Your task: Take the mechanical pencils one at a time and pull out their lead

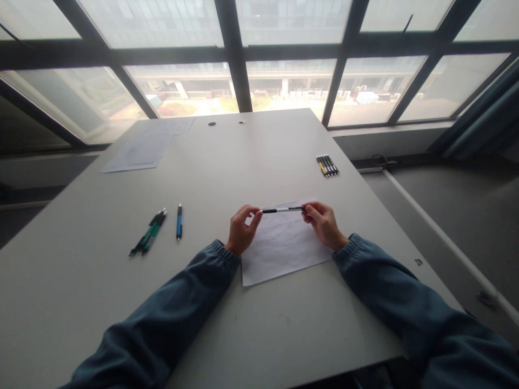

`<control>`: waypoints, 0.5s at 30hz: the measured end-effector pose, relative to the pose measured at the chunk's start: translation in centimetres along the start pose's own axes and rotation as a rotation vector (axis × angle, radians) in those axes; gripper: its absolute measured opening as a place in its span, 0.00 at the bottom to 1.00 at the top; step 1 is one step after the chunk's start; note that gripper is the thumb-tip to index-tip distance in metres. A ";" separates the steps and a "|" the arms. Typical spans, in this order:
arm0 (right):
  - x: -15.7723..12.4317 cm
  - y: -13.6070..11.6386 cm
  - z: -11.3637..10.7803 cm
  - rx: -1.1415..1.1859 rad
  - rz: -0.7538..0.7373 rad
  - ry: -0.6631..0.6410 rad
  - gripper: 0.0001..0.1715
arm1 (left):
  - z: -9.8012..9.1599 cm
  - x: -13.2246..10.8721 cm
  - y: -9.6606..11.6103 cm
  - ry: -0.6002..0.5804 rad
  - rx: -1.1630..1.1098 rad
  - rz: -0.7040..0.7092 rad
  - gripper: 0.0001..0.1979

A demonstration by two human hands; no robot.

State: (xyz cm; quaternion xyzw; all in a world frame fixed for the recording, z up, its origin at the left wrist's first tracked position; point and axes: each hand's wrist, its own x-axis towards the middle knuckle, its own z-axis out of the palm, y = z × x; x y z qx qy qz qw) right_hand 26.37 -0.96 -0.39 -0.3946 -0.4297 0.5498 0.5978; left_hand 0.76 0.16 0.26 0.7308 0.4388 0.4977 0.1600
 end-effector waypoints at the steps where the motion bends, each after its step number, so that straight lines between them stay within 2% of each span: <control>1: 0.0 0.0 0.0 -0.049 -0.025 0.001 0.14 | 0.0 0.0 -0.1 0.005 -0.007 -0.008 0.12; 6: 0.0 0.1 0.1 -0.261 -0.100 0.016 0.14 | 0.0 0.0 -0.4 0.033 -0.036 -0.045 0.12; 15: 0.2 0.7 0.0 -0.391 -0.174 0.026 0.13 | -0.1 0.1 -0.4 0.053 -0.036 -0.070 0.13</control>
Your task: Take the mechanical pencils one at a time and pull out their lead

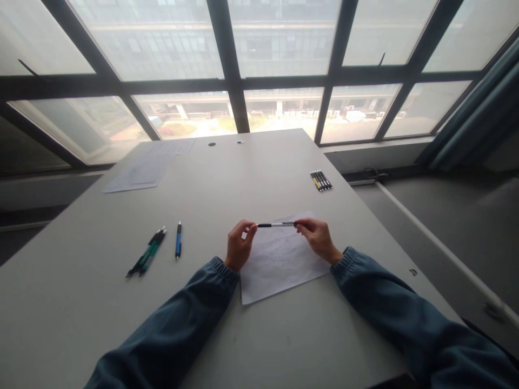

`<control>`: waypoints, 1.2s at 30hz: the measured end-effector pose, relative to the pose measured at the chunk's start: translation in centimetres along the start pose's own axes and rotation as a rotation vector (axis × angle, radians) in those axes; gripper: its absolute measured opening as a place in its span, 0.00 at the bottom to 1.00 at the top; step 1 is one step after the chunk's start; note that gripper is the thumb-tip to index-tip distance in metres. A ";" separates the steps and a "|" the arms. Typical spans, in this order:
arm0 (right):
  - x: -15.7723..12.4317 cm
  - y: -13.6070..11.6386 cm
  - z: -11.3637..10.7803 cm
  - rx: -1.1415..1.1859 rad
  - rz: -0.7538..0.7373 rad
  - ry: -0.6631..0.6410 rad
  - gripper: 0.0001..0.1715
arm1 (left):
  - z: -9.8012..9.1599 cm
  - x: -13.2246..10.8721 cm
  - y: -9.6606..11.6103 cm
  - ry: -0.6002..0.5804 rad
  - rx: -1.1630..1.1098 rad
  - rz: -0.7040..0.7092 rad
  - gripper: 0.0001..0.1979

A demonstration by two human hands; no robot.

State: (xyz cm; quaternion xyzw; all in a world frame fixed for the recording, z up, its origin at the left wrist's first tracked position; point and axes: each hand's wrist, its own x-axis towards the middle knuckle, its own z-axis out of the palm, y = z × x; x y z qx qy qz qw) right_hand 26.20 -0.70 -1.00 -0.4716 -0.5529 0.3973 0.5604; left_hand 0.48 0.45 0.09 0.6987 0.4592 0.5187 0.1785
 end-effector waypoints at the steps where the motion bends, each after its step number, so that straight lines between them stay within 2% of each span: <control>1: 0.0 0.0 0.0 -0.006 -0.010 -0.006 0.13 | 0.0 0.0 0.0 0.005 0.000 0.001 0.14; 8: 0.1 -0.4 -0.2 0.071 0.052 -0.056 0.14 | 0.0 0.1 -0.5 0.035 -0.052 0.016 0.12; 15: 0.5 -0.5 -1.3 -0.057 0.179 -0.286 0.11 | -0.3 0.1 0.0 0.009 -0.091 0.086 0.09; 17: 0.5 -0.7 -1.6 -0.138 0.168 -0.338 0.10 | -0.3 0.1 0.1 -0.004 -0.096 0.100 0.09; 20: 0.2 -1.6 -1.8 -0.289 0.064 -0.371 0.09 | -0.2 0.0 -0.3 -0.005 -0.117 0.096 0.09; 24: 0.0 -3.0 -2.2 -0.447 -0.081 -0.300 0.09 | 0.2 -0.2 -0.9 -0.005 -0.173 0.049 0.11; 28: 1.7 -2.7 -3.5 -0.598 -0.193 -0.102 0.09 | 0.6 -0.4 -1.1 0.009 -0.319 0.007 0.22; 32: 5.2 -0.7 -5.5 -0.778 -0.104 0.123 0.11 | 0.8 -0.3 -1.1 -0.021 -0.342 -0.023 0.22; 36: 8.4 1.4 -6.7 -1.020 0.090 0.229 0.13 | 0.7 -0.2 -1.1 -0.069 -0.348 -0.040 0.22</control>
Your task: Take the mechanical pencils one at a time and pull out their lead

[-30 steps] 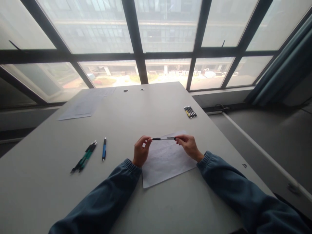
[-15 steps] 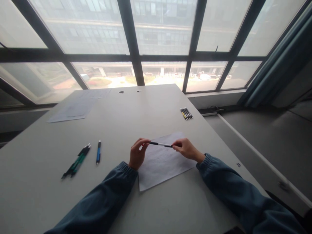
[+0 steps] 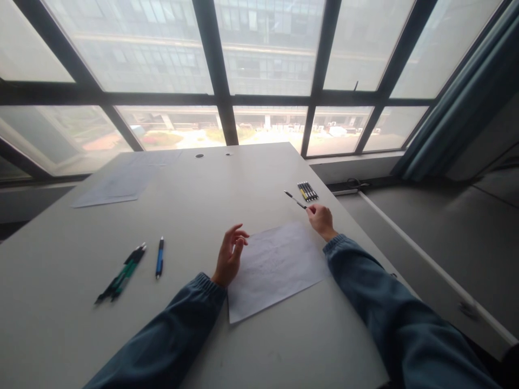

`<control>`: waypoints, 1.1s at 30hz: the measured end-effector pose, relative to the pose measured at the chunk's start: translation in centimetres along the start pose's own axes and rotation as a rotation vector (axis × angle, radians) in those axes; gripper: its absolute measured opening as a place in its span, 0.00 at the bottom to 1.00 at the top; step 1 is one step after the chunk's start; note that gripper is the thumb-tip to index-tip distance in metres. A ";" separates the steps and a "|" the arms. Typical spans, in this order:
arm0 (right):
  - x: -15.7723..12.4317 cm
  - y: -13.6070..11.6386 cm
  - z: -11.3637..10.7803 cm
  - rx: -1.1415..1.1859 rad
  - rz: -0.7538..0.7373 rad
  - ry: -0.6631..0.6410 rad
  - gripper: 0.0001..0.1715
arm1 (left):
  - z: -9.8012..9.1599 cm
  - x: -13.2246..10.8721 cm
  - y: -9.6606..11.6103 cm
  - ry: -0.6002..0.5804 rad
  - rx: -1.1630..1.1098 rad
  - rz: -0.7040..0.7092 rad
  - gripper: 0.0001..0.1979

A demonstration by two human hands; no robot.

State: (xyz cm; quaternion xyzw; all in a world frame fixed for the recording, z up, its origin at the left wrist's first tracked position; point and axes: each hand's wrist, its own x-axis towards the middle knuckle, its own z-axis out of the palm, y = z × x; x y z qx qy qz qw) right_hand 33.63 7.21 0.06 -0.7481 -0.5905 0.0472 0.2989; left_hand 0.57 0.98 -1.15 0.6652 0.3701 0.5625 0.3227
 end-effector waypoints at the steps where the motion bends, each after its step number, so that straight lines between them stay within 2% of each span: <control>1: 0.5 0.2 0.4 -0.020 0.020 0.002 0.13 | 0.0 0.0 0.0 -0.009 0.000 -0.002 0.22; 9: 1.9 0.5 2.3 -0.152 0.075 -0.044 0.14 | -0.1 -0.3 0.0 -0.032 -0.072 -0.028 0.20; 18: 1.5 0.3 2.0 -0.221 0.039 -0.113 0.12 | -0.2 -0.3 -0.3 -0.010 -0.110 -0.028 0.18; 24: 1.4 0.0 2.4 -0.239 0.039 -0.105 0.15 | -0.1 -0.3 0.0 -0.013 -0.096 -0.036 0.17; 33: 2.9 -0.3 3.0 -0.238 0.065 -0.081 0.16 | -0.3 -0.4 0.1 -0.038 -0.062 -0.088 0.17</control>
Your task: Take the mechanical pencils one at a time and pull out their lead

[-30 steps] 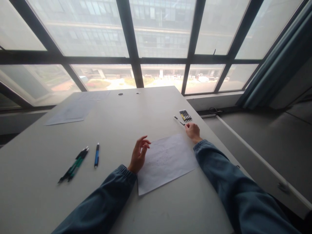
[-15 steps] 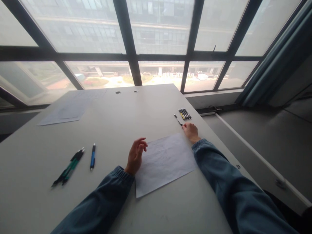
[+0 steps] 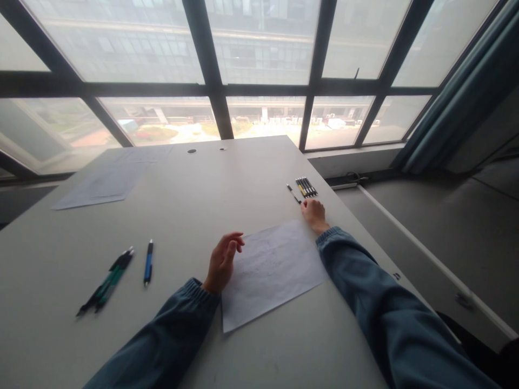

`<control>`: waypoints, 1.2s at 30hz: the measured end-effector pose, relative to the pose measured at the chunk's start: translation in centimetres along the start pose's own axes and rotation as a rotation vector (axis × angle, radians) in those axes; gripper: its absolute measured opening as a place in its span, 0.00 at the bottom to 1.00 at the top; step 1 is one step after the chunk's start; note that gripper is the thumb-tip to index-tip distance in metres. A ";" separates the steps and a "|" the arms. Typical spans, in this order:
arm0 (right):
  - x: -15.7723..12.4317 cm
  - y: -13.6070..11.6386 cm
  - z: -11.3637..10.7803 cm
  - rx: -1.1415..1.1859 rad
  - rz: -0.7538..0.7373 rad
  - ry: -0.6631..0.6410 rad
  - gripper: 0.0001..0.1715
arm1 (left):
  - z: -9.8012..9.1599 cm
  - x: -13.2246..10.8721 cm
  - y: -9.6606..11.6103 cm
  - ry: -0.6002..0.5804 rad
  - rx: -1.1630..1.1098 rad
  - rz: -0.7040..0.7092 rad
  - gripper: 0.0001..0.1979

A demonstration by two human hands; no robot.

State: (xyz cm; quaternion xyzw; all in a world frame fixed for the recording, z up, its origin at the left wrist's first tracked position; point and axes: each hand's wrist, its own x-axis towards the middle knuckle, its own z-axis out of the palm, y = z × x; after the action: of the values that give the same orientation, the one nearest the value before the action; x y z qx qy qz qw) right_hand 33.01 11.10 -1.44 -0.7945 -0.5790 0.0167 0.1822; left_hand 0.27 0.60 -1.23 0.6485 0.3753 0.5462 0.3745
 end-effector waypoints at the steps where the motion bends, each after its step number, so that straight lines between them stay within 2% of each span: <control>1: 0.2 0.0 0.0 0.002 0.003 0.001 0.16 | 0.0 0.0 0.0 -0.004 0.005 -0.004 0.17; 16: 1.8 0.0 0.5 0.029 0.039 -0.010 0.18 | 0.0 0.1 0.8 -0.035 0.042 -0.031 0.17; 36: 2.0 -0.1 0.1 0.035 0.068 -0.006 0.18 | -0.1 0.0 1.0 -0.069 0.125 -0.079 0.19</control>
State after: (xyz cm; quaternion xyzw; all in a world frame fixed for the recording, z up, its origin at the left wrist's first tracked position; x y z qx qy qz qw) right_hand 33.54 12.99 -1.10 -0.8104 -0.5517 0.0353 0.1938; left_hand 0.20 0.21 -0.31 0.6740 0.4207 0.4836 0.3671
